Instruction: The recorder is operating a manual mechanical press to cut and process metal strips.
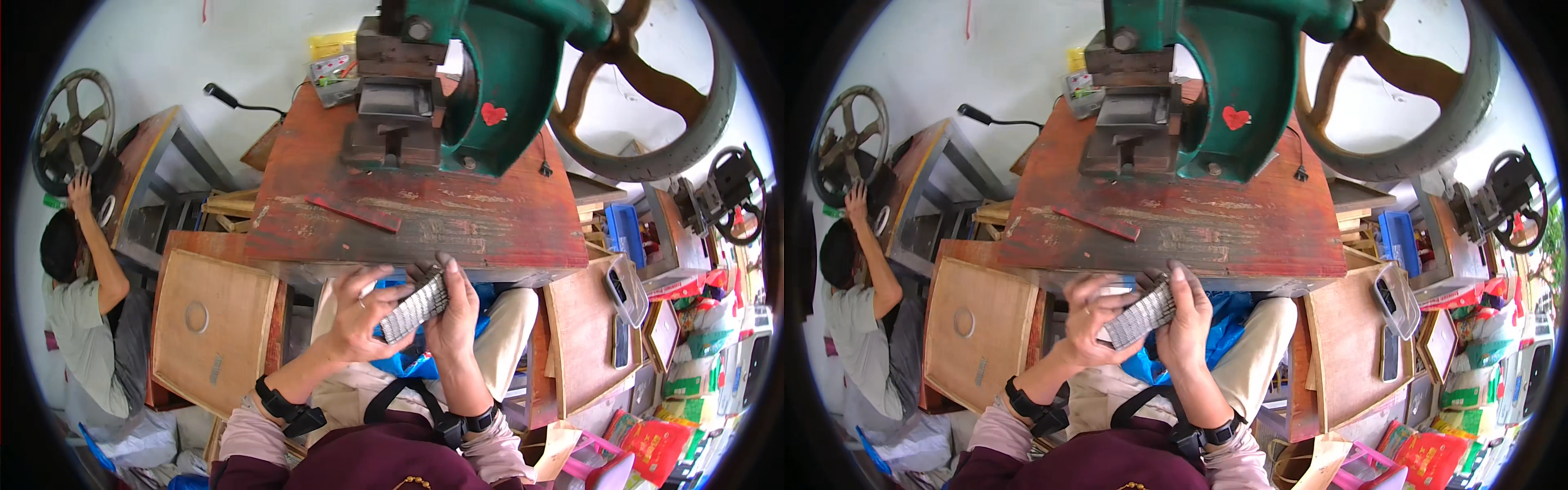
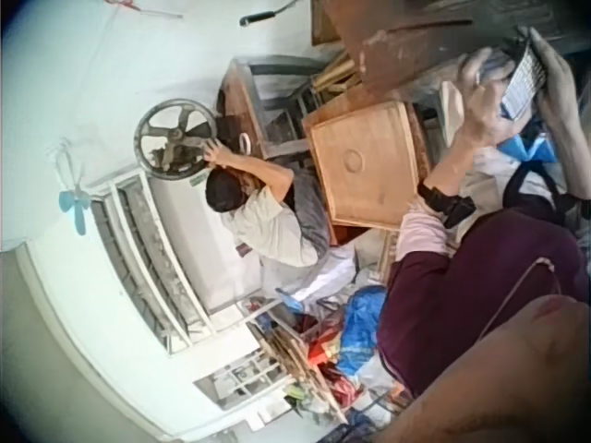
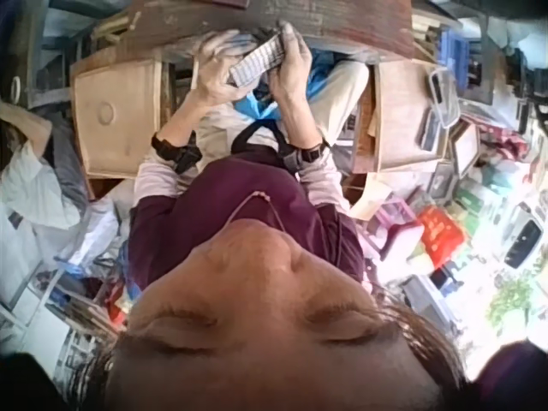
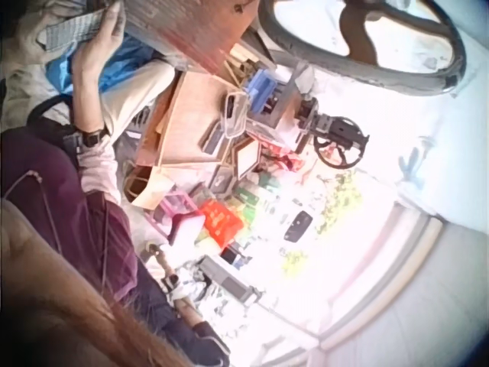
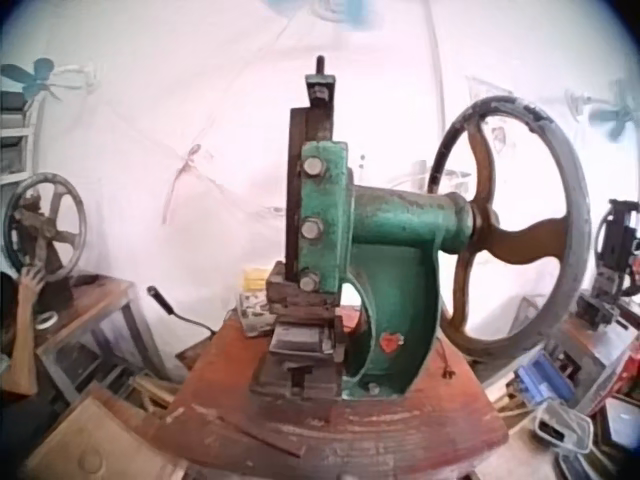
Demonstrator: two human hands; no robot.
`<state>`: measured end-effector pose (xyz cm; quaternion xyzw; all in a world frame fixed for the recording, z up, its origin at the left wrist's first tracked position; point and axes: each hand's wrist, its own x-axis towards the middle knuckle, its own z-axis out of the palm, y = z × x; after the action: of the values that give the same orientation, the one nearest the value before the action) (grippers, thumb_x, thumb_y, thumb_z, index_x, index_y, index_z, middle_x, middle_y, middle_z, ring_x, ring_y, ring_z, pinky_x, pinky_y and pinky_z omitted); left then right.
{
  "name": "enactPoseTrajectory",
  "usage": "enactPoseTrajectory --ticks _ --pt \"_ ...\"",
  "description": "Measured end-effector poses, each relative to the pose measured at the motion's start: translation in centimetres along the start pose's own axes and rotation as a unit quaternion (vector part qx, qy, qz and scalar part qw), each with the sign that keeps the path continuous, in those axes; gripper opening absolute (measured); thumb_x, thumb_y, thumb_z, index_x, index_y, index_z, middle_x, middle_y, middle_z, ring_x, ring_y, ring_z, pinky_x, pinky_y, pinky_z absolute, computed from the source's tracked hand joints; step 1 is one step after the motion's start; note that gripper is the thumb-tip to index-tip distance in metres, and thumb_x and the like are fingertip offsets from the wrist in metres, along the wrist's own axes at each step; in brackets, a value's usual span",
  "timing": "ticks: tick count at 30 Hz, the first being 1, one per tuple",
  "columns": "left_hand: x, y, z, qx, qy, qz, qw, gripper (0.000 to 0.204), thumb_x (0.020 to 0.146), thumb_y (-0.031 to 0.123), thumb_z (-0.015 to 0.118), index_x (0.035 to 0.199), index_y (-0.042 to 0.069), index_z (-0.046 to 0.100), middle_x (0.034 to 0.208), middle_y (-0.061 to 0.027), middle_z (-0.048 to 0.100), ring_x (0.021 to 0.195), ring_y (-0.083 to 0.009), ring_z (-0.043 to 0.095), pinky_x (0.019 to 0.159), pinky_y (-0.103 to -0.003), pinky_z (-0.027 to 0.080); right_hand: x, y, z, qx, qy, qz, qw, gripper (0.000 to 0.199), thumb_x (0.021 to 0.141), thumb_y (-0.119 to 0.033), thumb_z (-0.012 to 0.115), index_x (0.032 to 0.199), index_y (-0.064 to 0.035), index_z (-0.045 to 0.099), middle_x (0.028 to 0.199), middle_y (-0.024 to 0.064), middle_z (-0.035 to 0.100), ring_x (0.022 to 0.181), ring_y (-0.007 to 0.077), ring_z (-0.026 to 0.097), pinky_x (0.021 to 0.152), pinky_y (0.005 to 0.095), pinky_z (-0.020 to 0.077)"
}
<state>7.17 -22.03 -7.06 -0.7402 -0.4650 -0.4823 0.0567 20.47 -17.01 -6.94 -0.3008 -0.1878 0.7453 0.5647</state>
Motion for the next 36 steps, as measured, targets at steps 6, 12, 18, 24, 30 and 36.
enactPoseTrajectory --ticks 6,12,18,24,30,36 --pt "-7.9 -0.1 3.3 -0.076 -0.128 -0.101 0.984 0.064 0.063 0.033 0.082 0.110 0.004 0.050 0.118 -0.0128 0.052 0.114 -0.0341 0.046 0.095 -0.046 0.037 -1.4 1.7 -5.5 -0.382 0.025 -0.092 0.919 0.040 0.089 -0.014 0.060 0.119 0.0109 0.049 0.088 0.0146 0.065 0.078 0.0171 0.062 0.071 0.0271 0.0513" --pt "-16.3 -4.3 -6.4 0.105 -0.071 -0.334 0.934 0.042 0.075 0.023 0.070 0.108 0.001 0.056 0.109 -0.0190 0.056 0.105 -0.0360 0.051 0.090 -0.045 0.041 -1.7 6.3 -16.0 -0.752 -0.276 0.063 0.595 0.046 0.080 -0.022 0.069 0.112 0.0091 0.056 0.097 0.0272 0.063 0.087 0.0381 0.064 0.077 0.0397 0.0496" --pt "-32.1 -7.1 -20.8 0.310 -0.006 -0.574 0.758 0.028 0.078 0.013 0.066 0.101 -0.001 0.058 0.099 -0.0213 0.057 0.089 -0.0375 0.057 0.079 -0.042 0.047 0.3 6.8 -13.8 -0.740 -0.288 0.094 0.600 0.050 0.078 -0.023 0.071 0.111 0.0114 0.055 0.100 0.0293 0.062 0.093 0.0382 0.063 0.082 0.0396 0.0483" --pt "-35.4 -7.8 -22.6 0.336 -0.079 -0.552 0.759 0.026 0.078 0.013 0.066 0.099 -0.001 0.059 0.096 -0.0192 0.057 0.090 -0.0365 0.056 0.082 -0.040 0.046 1.1 6.8 -10.6 -0.796 -0.313 0.072 0.514 0.059 0.070 -0.019 0.076 0.117 0.0088 0.053 0.108 0.0283 0.061 0.103 0.0367 0.061 0.089 0.0393 0.0467" --pt "-34.0 -9.0 -21.8 0.275 -0.049 -0.595 0.753 0.017 0.086 0.012 0.055 0.097 -0.001 0.060 0.086 -0.0210 0.060 0.085 -0.0342 0.058 0.077 -0.038 0.047 0.7 6.9 -10.1 -0.814 -0.328 0.046 0.477 0.053 0.072 -0.016 0.073 0.116 0.0072 0.055 0.108 0.0261 0.062 0.103 0.0365 0.060 0.087 0.0396 0.0471" --pt "-13.9 -6.6 -15.1 -0.116 -0.078 -0.514 0.846 0.016 0.094 0.013 0.048 0.104 0.002 0.056 0.086 -0.0157 0.063 0.074 -0.0302 0.062 0.067 -0.036 0.049 -0.6 4.0 -2.4 -0.671 -0.305 -0.027 0.676 0.030 0.084 -0.007 0.063 0.110 0.0066 0.058 0.099 0.0220 0.066 0.092 0.0301 0.066 0.081 0.0346 0.0505"
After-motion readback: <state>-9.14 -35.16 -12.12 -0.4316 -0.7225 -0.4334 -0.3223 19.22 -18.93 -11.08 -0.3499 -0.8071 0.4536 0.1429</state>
